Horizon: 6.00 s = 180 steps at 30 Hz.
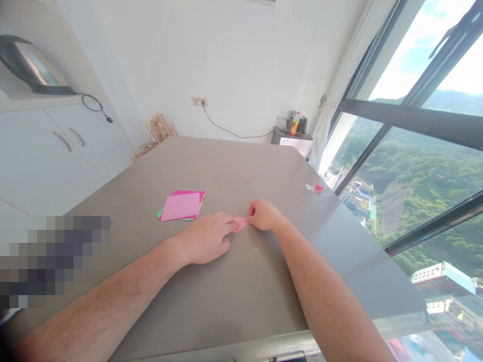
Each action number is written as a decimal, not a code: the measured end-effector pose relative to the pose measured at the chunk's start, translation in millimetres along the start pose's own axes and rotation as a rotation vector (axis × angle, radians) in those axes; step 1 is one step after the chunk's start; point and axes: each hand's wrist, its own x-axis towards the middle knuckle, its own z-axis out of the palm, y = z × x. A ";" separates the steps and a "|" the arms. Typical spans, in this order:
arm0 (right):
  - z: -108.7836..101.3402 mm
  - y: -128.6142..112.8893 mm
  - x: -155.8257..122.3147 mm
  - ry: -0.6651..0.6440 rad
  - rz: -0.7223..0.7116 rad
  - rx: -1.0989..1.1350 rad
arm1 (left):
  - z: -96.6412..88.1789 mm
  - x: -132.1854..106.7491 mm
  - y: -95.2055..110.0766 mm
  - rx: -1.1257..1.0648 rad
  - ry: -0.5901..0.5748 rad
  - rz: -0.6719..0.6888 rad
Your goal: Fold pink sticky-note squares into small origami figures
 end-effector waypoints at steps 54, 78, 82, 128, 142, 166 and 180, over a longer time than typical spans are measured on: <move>4.7 4.6 -7.4 0.220 0.054 0.127 | 13.3 10.4 -19.2 -0.260 0.144 -0.050; 10.3 -16.8 -27.0 0.070 -0.161 -0.059 | 17.2 9.3 -20.5 -0.234 0.240 -0.247; 11.8 -12.3 -26.2 0.075 -0.212 -0.015 | 18.2 10.4 -21.8 -0.308 0.255 -0.286; 14.2 -9.5 -13.2 0.132 -0.360 0.024 | 19.0 22.6 -25.3 -0.261 0.289 -0.261; 10.7 -4.2 -1.8 0.000 -0.340 0.015 | 15.5 23.7 -35.0 -0.325 0.148 -0.201; 13.4 1.2 -9.4 0.041 -0.410 0.118 | 15.7 18.2 -34.5 -0.348 0.189 -0.174; 21.8 5.5 -11.0 0.107 -0.543 0.050 | 21.4 11.5 -29.6 -0.130 0.211 -0.073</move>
